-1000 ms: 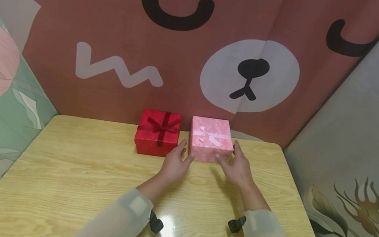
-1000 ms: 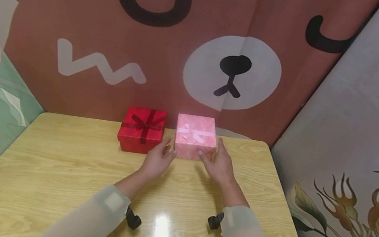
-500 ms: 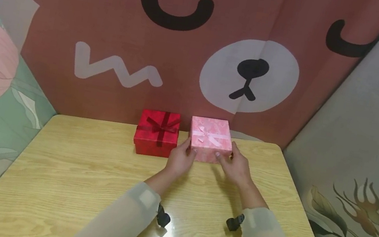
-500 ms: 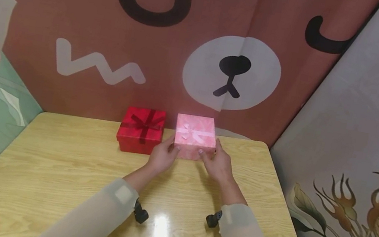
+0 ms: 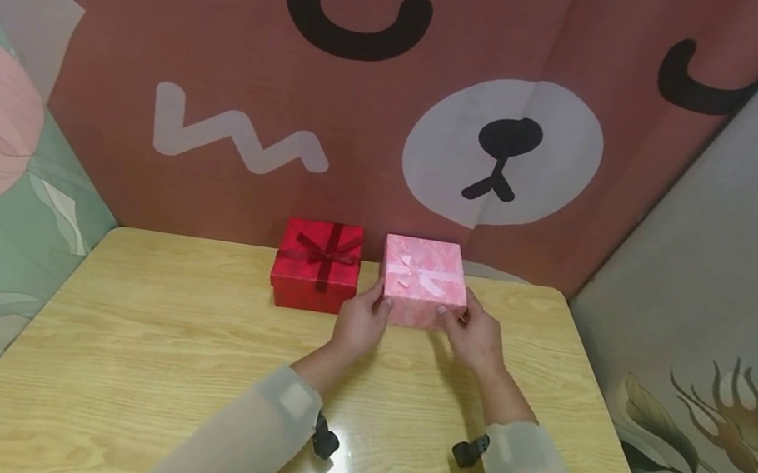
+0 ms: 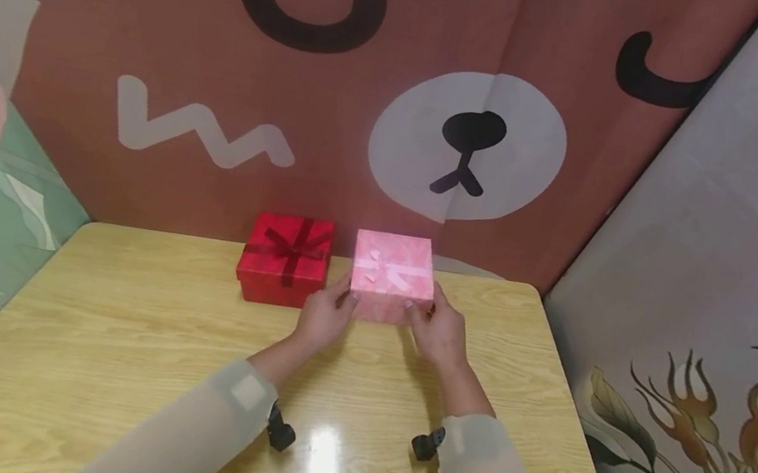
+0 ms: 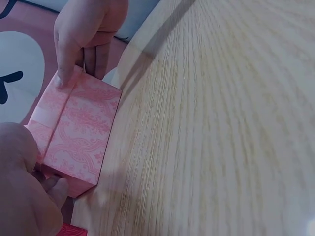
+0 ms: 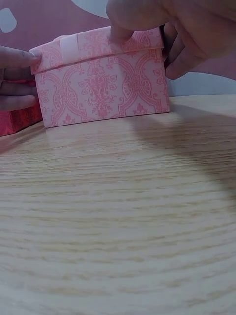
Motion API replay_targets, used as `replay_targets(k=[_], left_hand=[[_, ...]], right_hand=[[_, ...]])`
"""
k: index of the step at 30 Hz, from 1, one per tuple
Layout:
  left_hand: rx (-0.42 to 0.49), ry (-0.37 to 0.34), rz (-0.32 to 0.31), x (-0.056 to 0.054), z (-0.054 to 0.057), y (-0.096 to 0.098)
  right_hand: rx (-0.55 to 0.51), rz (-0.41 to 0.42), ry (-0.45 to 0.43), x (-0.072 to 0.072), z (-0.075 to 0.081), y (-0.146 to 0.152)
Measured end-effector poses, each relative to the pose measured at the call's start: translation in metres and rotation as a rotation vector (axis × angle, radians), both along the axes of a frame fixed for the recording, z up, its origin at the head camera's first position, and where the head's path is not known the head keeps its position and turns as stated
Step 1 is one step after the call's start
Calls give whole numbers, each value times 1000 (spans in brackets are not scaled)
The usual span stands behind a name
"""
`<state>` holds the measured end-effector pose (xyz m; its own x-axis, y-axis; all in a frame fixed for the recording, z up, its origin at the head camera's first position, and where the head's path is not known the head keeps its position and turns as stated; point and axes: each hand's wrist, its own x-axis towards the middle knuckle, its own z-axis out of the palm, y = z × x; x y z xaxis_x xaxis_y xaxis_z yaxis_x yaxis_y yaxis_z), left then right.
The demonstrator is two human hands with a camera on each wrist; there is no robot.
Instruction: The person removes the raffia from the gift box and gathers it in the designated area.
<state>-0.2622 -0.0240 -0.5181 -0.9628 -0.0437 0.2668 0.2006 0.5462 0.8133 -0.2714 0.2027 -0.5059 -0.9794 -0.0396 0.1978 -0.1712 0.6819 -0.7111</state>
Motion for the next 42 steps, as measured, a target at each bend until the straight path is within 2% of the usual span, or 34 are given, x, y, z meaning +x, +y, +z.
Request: replay_targets(k=[7,14,24,30,42], left_hand=[[-7,9,-6,7,-3,-5],[10,3,-48,14,0,-11],[7,8,-60,24,-2,-19],[63,-25,-80,32,0,-25],[56,-40,-107,47,-3,-36]], right_hand=[[14,8,6,8,1,-1],[-1,2,38,14,1,-2],[-19,-7,-19,26,4,-3],[-20,4,-8,33,3,-5],[-38,16,-13,51,2,-6]])
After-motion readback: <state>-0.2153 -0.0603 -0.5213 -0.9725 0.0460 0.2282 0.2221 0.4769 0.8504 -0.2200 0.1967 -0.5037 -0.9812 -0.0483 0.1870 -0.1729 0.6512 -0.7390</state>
